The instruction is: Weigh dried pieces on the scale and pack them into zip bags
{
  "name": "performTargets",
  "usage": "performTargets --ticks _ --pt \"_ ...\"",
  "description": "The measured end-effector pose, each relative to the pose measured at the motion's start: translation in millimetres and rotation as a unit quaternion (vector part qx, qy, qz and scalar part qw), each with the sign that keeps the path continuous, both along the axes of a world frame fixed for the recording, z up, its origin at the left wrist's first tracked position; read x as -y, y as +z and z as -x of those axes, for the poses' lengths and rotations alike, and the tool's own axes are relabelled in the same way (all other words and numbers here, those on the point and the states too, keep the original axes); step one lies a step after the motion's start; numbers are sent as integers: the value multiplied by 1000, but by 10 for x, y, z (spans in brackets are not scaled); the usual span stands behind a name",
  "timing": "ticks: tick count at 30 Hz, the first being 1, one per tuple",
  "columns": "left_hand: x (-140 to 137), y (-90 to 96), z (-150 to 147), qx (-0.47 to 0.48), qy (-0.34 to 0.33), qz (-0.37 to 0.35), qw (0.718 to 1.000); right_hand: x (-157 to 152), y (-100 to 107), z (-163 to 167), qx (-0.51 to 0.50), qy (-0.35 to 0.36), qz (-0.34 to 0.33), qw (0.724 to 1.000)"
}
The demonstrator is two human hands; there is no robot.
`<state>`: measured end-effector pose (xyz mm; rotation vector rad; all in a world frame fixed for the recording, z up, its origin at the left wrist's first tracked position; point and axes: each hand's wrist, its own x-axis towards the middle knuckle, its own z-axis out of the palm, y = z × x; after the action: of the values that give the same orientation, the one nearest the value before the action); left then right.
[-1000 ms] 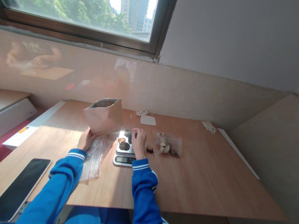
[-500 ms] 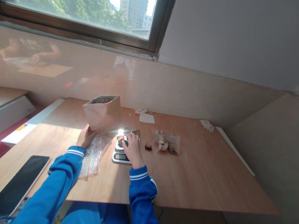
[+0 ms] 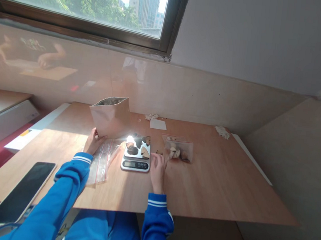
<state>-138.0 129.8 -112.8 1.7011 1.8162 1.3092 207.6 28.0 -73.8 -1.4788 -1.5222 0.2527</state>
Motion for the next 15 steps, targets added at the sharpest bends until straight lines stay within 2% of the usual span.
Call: performTargets --ticks 3,10,12,15 --pt "8 17 -6 -2 5 -12 1000 80 -142 -144 -9 -27 9 1000" --pt "86 132 -99 -13 -20 -98 995 141 -326 -307 11 -75 -6 997" --pt "119 154 -125 -20 4 -130 991 157 -366 -287 22 -86 -6 996" --pt "177 215 -144 -21 82 -195 977 171 -417 -255 36 -102 -7 994"
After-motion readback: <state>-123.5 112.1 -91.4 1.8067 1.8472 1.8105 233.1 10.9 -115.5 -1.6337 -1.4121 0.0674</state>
